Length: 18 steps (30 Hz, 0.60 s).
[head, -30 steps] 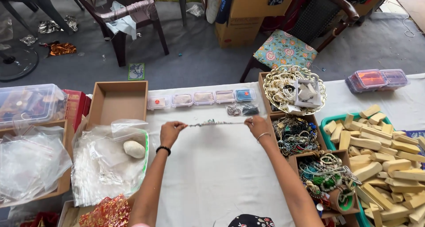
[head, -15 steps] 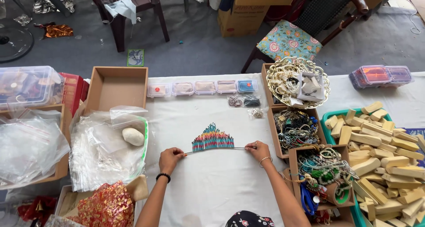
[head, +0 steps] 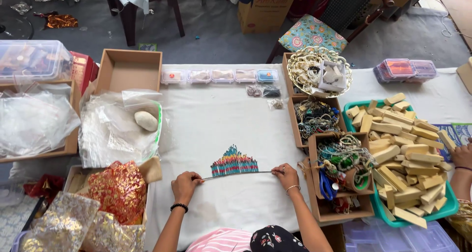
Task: Sorting and organizing jewelry items and necklaces into plastic bags.
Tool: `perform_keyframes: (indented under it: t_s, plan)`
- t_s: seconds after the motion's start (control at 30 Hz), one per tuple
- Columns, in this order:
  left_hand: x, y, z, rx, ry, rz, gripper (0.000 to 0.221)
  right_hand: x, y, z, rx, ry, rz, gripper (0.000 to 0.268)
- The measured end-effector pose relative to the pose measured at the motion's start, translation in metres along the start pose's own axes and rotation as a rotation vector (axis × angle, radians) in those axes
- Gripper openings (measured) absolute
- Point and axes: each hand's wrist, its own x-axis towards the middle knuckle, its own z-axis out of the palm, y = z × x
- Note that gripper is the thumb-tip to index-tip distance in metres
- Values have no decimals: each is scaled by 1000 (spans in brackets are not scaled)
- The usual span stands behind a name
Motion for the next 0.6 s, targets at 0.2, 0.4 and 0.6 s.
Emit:
perform_keyframes:
  t_s: [0.2,0.4,0.6]
  plan:
    - [-57,-10,0,-37,48,-59,4,-38,64,6,133,6,39,15]
    - [-80,-22,16,-14,68,-13,6,-66,52,-5,-94,120,-132,13]
    - [-91,-2,11,30,160,144,17,-76,54,-4,-159,155,-110,13]
